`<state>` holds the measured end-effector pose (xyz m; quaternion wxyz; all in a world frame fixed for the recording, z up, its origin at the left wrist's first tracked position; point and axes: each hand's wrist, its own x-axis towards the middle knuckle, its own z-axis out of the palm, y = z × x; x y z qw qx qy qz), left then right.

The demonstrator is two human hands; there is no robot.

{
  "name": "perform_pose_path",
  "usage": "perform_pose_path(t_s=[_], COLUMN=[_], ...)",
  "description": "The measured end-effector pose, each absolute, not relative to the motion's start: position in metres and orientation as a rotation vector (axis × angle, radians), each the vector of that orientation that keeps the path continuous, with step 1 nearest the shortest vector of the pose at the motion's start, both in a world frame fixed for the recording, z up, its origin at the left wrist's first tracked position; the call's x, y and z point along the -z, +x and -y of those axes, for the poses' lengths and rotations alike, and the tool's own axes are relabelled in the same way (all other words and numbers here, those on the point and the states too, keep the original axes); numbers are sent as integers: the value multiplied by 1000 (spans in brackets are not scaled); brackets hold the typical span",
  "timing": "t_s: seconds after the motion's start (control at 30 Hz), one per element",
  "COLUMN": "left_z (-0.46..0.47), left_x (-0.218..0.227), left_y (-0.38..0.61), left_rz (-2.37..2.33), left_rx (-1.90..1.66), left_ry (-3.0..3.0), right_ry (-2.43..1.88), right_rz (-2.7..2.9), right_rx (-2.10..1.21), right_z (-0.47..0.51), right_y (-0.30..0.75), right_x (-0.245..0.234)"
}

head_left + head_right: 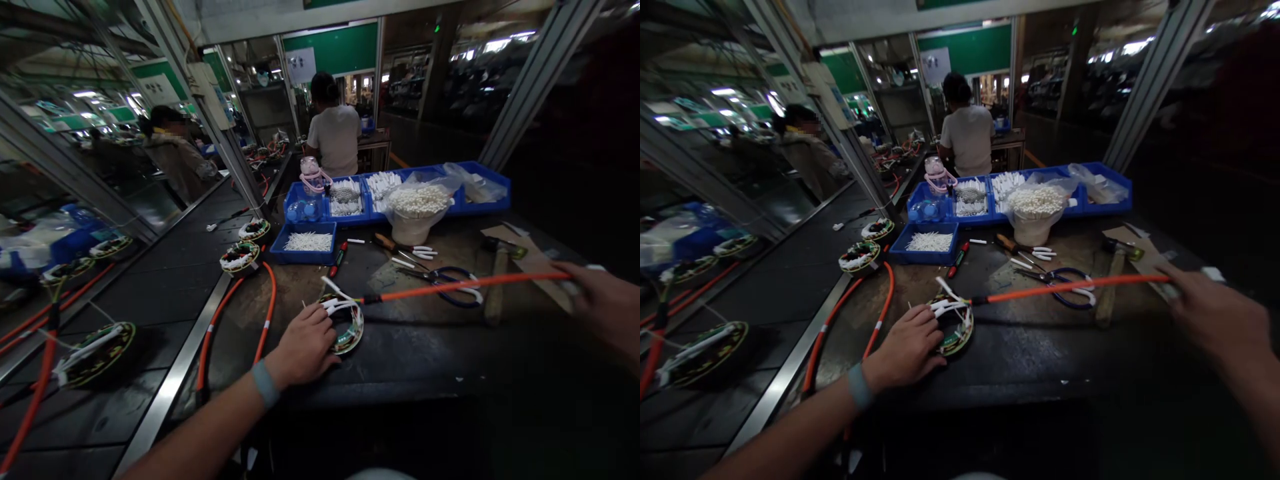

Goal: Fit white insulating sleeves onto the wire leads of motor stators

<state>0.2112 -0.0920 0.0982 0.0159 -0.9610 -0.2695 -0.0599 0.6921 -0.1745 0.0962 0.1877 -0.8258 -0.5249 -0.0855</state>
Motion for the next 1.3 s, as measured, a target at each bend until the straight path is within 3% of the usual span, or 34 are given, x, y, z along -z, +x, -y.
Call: perform_pose_path(t_s=[0.07,0.13,0.3,0.43,0.67,0.83,1.3], left_z=[101,104,96,102,113,98,81], left_x=[-96,-101,-127,-116,-107,-113,-110], left_y=[231,243,221,196,197,197,202], left_rz=[1017,1147,989,1125,1408,1456,1390], left_rx=[230,229,104,51,185,31,-297], left_ry=[-2885,-2821,-3095,-3073,-2884,-2929,-3058], right_ry=[-2542,-2469,-2088,-1998,-1660,-1253,-1378], right_rz=[1700,1885,2436,2514,2621,2469,2305], right_rx=[121,14,-217,-219,-204,-535,-582], right_z=[151,126,81,64,77,106,110], right_y=[629,564,469,452,432,408,387], right_x=[-121,-129,-93,-74,-82,-65,-53])
